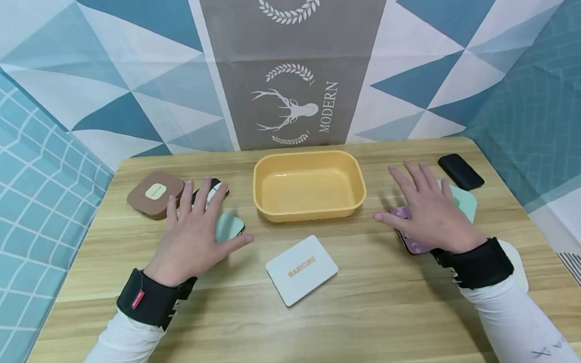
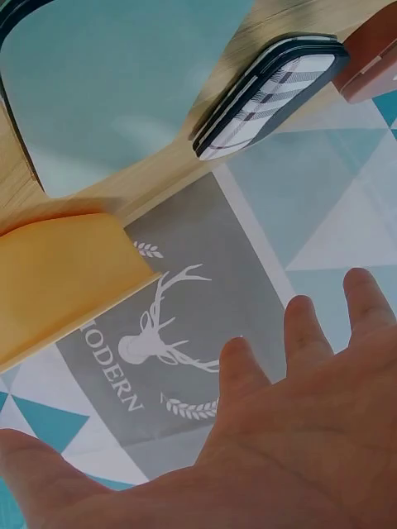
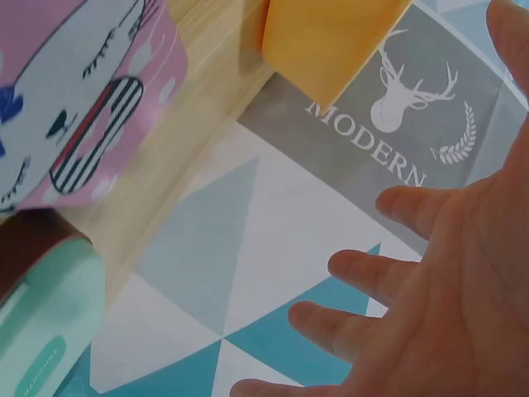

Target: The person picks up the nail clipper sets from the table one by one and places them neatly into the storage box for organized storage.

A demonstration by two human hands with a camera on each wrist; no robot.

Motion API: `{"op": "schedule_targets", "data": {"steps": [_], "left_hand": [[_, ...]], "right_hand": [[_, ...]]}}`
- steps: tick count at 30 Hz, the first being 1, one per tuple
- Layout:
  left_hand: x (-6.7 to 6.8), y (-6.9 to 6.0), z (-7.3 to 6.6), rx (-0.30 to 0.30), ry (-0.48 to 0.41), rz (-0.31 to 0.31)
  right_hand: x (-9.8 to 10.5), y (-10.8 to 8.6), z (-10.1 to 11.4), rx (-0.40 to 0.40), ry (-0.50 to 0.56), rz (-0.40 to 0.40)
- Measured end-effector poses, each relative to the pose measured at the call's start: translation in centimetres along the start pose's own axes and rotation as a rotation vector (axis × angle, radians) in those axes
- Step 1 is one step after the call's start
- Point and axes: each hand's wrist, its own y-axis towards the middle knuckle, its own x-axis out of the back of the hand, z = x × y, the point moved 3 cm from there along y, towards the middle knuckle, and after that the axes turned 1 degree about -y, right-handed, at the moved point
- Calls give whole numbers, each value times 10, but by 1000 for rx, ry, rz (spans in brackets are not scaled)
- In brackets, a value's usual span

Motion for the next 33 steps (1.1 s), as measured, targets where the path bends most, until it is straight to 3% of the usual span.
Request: {"op": "schedule_targets", "data": {"steps": [9,21,29,33], "left_hand": [[0,3,1,-9,-11,28],[-2,13,-1,-21,-49,27],[-3,21,-4,-63,-142,-2],[-4,28,-4,-55,-204,-14]], "right_hand": [[10,-2,-7,12,-14,-47],[18,-5,-21,-29,4,-34],[23,-6,-35,-25,-16,-53],[26,-6,-42,-23,-31,-54]]}}
